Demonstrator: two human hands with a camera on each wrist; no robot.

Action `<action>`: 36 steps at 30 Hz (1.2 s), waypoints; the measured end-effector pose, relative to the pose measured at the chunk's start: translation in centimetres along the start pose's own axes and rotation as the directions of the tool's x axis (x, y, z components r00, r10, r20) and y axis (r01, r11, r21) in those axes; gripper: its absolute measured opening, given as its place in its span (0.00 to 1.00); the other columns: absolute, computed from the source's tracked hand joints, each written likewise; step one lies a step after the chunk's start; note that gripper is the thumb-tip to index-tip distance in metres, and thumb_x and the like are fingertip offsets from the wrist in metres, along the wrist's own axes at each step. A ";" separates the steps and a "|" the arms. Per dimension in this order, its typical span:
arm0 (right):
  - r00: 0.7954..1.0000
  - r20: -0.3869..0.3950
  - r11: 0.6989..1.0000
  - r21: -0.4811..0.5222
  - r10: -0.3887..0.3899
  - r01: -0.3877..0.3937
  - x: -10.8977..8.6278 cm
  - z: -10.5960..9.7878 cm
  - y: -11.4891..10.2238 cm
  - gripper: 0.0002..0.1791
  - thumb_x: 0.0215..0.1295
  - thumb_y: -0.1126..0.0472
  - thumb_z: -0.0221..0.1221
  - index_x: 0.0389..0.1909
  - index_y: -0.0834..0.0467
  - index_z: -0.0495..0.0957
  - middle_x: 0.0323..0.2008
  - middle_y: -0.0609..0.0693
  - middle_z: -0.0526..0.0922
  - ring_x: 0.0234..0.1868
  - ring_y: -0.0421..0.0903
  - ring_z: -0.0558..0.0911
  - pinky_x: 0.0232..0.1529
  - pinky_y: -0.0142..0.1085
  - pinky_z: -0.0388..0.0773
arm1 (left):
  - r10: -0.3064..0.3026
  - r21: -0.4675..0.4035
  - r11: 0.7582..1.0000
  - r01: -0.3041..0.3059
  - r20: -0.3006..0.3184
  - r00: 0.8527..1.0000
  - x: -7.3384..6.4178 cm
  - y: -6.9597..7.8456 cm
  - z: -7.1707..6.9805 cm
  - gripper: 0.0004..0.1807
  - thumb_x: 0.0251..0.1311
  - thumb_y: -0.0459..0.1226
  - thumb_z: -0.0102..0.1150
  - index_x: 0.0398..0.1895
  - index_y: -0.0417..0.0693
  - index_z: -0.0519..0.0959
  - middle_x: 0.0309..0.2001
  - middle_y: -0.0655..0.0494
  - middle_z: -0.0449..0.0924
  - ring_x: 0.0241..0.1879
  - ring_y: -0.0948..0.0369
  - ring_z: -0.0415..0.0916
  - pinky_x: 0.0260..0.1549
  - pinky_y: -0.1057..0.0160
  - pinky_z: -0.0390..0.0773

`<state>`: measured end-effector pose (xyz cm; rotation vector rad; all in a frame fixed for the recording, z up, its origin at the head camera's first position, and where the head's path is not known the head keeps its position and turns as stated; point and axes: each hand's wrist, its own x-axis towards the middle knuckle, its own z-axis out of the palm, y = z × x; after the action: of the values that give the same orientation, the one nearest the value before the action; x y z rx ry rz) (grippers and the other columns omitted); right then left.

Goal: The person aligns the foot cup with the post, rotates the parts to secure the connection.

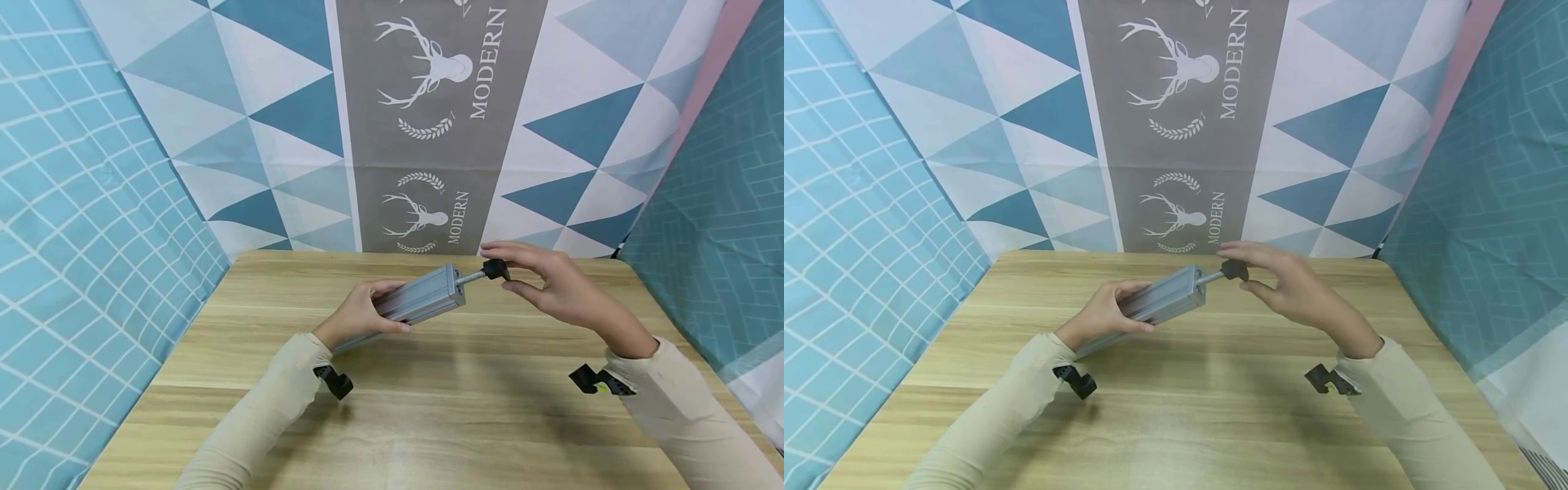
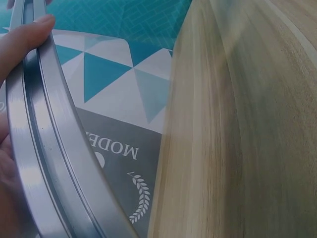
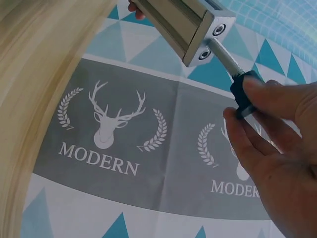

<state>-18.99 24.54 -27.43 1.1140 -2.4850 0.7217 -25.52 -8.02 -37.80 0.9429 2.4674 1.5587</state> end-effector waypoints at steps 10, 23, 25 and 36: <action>0.921 -0.042 0.919 0.104 0.387 -0.381 0.4 0.2 -1.0 0.18 0.66 0.52 0.60 0.48 0.61 0.82 0.33 0.50 0.87 0.30 0.37 0.84 0.32 0.30 0.79 | -0.002 -0.015 1.000 0.002 0.025 1.000 0.0 0.0 0.1 0.41 0.35 0.36 0.81 0.60 0.46 0.76 0.56 0.53 0.78 0.51 0.59 0.76 0.53 0.58 0.72; 0.998 0.030 0.998 -0.033 0.047 -0.046 0.3 0.1 -0.5 0.50 0.46 0.72 0.71 0.71 0.50 0.61 0.68 0.52 0.67 0.64 0.52 0.71 0.53 0.44 0.75 | -0.009 -0.019 1.000 0.010 0.025 1.000 -0.9 3.3 -0.8 0.39 0.38 0.32 0.78 0.59 0.39 0.75 0.56 0.47 0.79 0.50 0.58 0.76 0.52 0.58 0.72; 1.000 0.008 0.997 -0.071 -0.021 0.021 0.4 0.3 -0.4 0.48 0.45 0.75 0.71 0.70 0.51 0.64 0.66 0.51 0.70 0.63 0.50 0.72 0.53 0.43 0.75 | -0.007 -0.022 1.000 0.008 0.027 1.000 -0.9 3.3 -0.8 0.39 0.38 0.32 0.78 0.59 0.39 0.75 0.56 0.47 0.79 0.50 0.58 0.76 0.52 0.58 0.72; 0.977 -0.074 0.977 -0.054 0.200 -0.205 0.5 0.8 -0.9 0.19 0.64 0.58 0.62 0.54 0.61 0.79 0.35 0.49 0.86 0.33 0.41 0.85 0.33 0.38 0.80 | -0.001 -0.010 1.000 0.002 0.033 0.999 -0.9 3.2 -0.6 0.39 0.38 0.32 0.78 0.59 0.38 0.75 0.57 0.47 0.78 0.52 0.57 0.76 0.53 0.58 0.72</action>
<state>-18.72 23.27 -27.56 0.8086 -2.5688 0.7194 -23.58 -8.03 -35.06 0.9575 2.4350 1.5405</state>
